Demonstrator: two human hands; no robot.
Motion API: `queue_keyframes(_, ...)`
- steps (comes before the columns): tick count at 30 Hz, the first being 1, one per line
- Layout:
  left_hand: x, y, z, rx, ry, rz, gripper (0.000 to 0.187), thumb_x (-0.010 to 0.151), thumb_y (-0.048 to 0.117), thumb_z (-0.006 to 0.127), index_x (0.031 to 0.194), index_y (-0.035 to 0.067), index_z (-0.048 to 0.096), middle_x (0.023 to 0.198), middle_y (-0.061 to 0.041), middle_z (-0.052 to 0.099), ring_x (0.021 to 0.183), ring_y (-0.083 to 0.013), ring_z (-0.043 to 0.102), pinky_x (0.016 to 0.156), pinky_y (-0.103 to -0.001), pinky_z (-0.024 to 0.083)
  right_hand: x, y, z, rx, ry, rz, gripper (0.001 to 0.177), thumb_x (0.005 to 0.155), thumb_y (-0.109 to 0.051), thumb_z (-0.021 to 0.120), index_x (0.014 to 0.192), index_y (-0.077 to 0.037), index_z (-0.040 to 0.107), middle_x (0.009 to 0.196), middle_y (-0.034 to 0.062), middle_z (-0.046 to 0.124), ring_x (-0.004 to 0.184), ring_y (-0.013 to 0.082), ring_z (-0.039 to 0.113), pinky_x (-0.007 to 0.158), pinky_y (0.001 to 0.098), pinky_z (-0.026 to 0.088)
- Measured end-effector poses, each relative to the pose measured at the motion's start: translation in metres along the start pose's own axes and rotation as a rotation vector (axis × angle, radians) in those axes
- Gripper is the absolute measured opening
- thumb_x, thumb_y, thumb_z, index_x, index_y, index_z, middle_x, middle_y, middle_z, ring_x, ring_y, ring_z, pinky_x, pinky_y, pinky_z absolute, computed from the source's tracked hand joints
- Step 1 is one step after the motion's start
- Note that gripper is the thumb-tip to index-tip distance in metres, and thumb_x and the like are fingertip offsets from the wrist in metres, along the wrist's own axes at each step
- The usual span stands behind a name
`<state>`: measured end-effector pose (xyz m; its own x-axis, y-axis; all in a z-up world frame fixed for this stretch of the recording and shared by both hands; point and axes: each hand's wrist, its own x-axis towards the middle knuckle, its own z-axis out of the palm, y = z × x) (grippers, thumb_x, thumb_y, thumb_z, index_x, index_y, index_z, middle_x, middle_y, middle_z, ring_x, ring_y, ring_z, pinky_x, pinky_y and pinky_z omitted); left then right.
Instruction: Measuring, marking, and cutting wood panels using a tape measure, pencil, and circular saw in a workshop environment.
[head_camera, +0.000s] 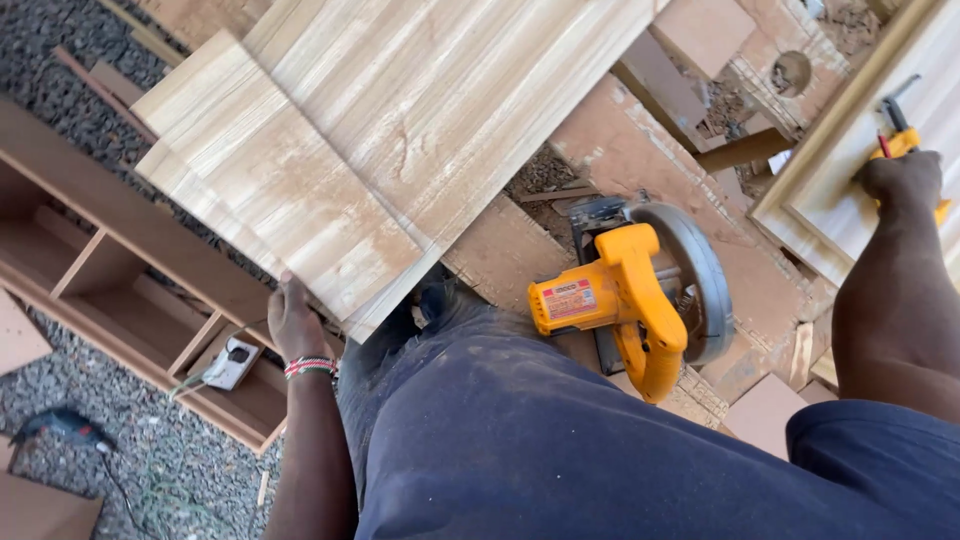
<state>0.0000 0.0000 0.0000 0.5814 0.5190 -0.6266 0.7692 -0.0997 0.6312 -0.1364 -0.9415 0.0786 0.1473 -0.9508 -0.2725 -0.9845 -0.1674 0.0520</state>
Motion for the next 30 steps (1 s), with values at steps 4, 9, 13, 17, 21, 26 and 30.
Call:
queue_keyframes(4,-0.033,0.066,0.005,0.341,0.051,0.448,0.103,0.118,0.066,0.060,0.186,-0.002,0.020,0.190,-0.038,0.021,0.178,-0.0547,0.019,0.137,-0.080,0.031,-0.043,-0.098,-0.012,-0.095,0.066,-0.151,0.067,0.104,-0.020,0.075,0.161,0.008,0.053,0.145,0.0303,0.073,0.128,0.0524,0.074,0.093,0.0642,0.060)
queue_keyframes(9,-0.026,0.073,0.053,1.003,-0.071,0.665,0.135,0.105,0.112,0.030,0.200,0.024,-0.007,0.194,-0.023,-0.031,0.180,-0.0422,-0.029,0.151,-0.072,-0.007,-0.200,-0.281,-0.026,0.255,-0.137,-0.876,0.055,0.127,-0.038,0.085,0.160,-0.001,0.062,0.157,0.0266,0.041,0.137,0.0451,0.053,0.118,0.0686,0.054)
queue_keyframes(13,-0.028,0.081,0.108,0.927,-0.174,0.670,0.128,0.100,0.111,0.023,0.199,0.035,-0.006,0.192,-0.024,-0.034,0.178,-0.0437,-0.032,0.147,-0.070,-0.016,-0.208,-0.385,0.014,0.146,-0.142,-1.076,0.100,0.130,-0.050,0.098,0.188,-0.009,0.027,0.177,0.0288,0.020,0.167,0.0514,0.013,0.144,0.0634,0.022)
queue_keyframes(17,-0.018,0.059,0.212,0.815,-0.015,0.869,0.133,0.108,0.112,0.035,0.199,0.022,-0.005,0.195,-0.031,-0.029,0.182,-0.0502,-0.026,0.150,-0.071,-0.008,-0.173,-0.440,0.070,-0.006,-0.064,-1.086,0.099,0.112,-0.083,0.101,0.159,-0.005,0.065,0.144,0.0267,0.068,0.130,0.0477,0.062,0.104,0.0569,0.050)
queue_keyframes(21,-0.062,0.124,0.271,0.861,-0.285,0.795,0.127,0.110,0.098,0.048,0.197,0.019,-0.001,0.190,-0.037,-0.030,0.177,-0.0545,-0.030,0.148,-0.070,-0.012,-0.172,-0.444,0.073,0.264,-0.209,-0.844,0.056,0.118,-0.042,0.090,0.157,-0.012,0.062,0.152,0.0085,0.048,0.125,0.0158,0.068,0.106,0.0289,0.073)
queue_keyframes(26,-0.042,0.142,0.293,0.838,-0.452,0.964,0.101,0.126,0.085,0.044,0.198,0.031,-0.002,0.194,-0.025,-0.027,0.185,-0.0496,-0.013,0.152,-0.069,0.001,-0.190,-0.421,0.022,0.574,-0.260,-0.927,0.024,0.120,-0.041,0.087,0.128,-0.027,0.070,0.112,-0.0120,0.074,0.093,-0.0004,0.064,0.080,0.0198,0.056)
queue_keyframes(30,0.000,0.077,0.224,0.487,-0.077,1.064,0.085,0.120,0.073,0.053,0.192,0.031,0.039,0.202,-0.012,0.020,0.190,-0.0378,0.011,0.154,-0.067,0.011,-0.283,-0.382,-0.026,0.376,-0.438,-1.337,0.029,0.128,-0.033,0.069,0.150,-0.015,0.065,0.133,0.0009,0.062,0.116,0.0158,0.057,0.096,0.0309,0.052)
